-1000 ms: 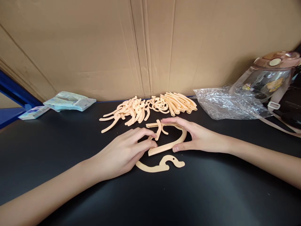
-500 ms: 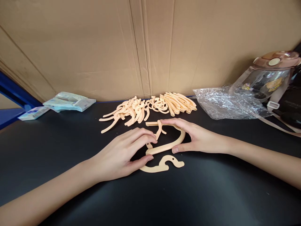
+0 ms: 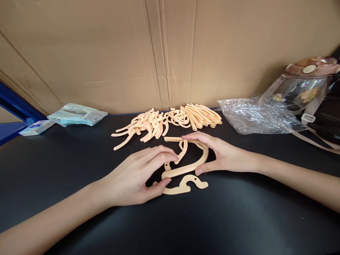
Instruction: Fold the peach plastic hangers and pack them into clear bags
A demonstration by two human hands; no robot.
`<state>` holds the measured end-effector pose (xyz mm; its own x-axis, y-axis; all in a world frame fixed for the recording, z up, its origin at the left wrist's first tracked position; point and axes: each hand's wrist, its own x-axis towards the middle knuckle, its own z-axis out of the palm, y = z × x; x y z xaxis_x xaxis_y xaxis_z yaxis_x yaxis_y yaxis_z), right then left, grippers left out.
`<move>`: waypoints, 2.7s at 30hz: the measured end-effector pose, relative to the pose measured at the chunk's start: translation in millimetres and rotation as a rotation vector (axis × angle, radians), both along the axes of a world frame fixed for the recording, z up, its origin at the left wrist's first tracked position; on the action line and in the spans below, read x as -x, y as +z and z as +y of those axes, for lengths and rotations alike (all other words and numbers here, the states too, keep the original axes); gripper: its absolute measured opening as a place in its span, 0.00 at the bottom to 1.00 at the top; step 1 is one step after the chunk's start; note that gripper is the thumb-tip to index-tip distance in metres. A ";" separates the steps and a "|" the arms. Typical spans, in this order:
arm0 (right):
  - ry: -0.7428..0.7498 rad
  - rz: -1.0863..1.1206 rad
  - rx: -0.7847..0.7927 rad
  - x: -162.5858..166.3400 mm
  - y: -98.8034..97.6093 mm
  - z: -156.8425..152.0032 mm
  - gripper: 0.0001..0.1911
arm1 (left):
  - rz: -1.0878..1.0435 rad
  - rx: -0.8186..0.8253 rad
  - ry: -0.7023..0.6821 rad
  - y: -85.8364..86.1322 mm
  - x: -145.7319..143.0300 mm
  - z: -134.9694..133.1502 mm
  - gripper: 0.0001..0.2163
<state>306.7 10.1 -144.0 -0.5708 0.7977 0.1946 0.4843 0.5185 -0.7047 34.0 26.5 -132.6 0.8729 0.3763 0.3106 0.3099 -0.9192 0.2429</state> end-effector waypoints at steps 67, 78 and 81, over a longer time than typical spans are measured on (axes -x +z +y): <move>-0.343 -0.045 -0.127 4.2 3.5 -4.7 0.15 | 0.030 0.043 0.145 2.3 -8.0 -28.8 0.14; -0.214 0.052 -0.119 3.9 5.0 -8.2 0.11 | -0.004 0.175 0.298 1.6 -7.5 -26.1 0.14; -0.193 0.045 -0.118 4.0 6.4 -9.6 0.10 | 0.008 0.192 0.339 2.8 -7.5 -25.6 0.15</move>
<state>302.7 0.5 -137.6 -0.3984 0.8616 0.3146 0.5519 0.4991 -0.6681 41.6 0.9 -129.8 0.6912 0.6944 0.2003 0.5907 -0.7025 0.3969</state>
